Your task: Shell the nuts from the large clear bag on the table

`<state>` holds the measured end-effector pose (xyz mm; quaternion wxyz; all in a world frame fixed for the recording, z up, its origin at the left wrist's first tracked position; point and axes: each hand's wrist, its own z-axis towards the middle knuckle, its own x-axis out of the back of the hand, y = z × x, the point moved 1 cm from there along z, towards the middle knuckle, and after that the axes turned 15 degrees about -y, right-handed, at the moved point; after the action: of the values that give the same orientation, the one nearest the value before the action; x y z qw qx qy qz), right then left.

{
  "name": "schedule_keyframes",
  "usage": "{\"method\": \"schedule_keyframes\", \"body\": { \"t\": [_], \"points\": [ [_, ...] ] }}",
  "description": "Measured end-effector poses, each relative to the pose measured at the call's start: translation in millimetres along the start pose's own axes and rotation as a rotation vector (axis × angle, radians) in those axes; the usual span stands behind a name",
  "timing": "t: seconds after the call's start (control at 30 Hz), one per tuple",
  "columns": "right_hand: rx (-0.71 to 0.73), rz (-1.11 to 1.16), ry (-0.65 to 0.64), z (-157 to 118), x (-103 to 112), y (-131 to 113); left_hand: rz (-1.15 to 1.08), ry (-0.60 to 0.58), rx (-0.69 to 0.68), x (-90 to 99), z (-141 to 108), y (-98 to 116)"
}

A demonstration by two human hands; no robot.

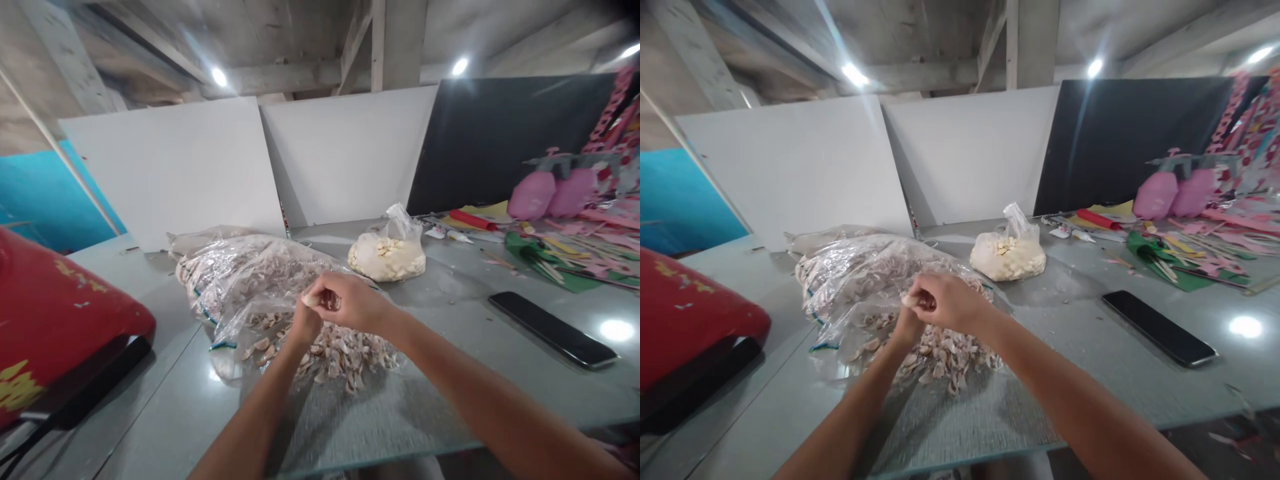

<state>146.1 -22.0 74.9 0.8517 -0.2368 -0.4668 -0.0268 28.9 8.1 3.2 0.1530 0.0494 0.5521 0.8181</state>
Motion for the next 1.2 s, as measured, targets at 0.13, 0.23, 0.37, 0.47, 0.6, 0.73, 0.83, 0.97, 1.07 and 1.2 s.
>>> {"method": "schedule_keyframes", "body": {
  "t": [0.13,0.23,0.37,0.47,0.6,0.73,0.83,0.97,1.07,1.2],
  "points": [
    [-0.005,0.050,0.145,-18,3,18,-0.089,-0.082,-0.112,1.8,-12,11],
    [-0.003,0.063,0.180,-21,0,30,0.030,-0.100,-0.137,-0.8,-13,13],
    [-0.057,0.149,0.192,-27,-6,41,0.258,-0.053,-0.112,3.8,-9,11],
    [-0.114,0.165,0.174,-34,-9,45,0.429,-0.042,-0.087,10.4,-7,7],
    [-0.181,0.134,0.170,-38,-11,51,0.504,-0.047,-0.061,15.2,-8,0],
    [-0.262,0.149,0.138,-38,-15,58,0.546,-0.020,-0.039,18.1,-8,-3],
    [-0.290,0.126,0.124,-39,-18,64,0.589,-0.033,-0.024,19.4,-7,-2],
    [-0.318,0.068,0.071,-41,-23,69,0.629,-0.079,-0.017,18.2,-6,-1],
    [-0.340,0.042,0.049,-41,-26,70,0.659,-0.110,-0.006,17.5,-6,-2],
    [-0.324,0.071,0.114,-40,-28,67,0.688,-0.124,-0.012,19.3,-6,-4]
  ]
}}
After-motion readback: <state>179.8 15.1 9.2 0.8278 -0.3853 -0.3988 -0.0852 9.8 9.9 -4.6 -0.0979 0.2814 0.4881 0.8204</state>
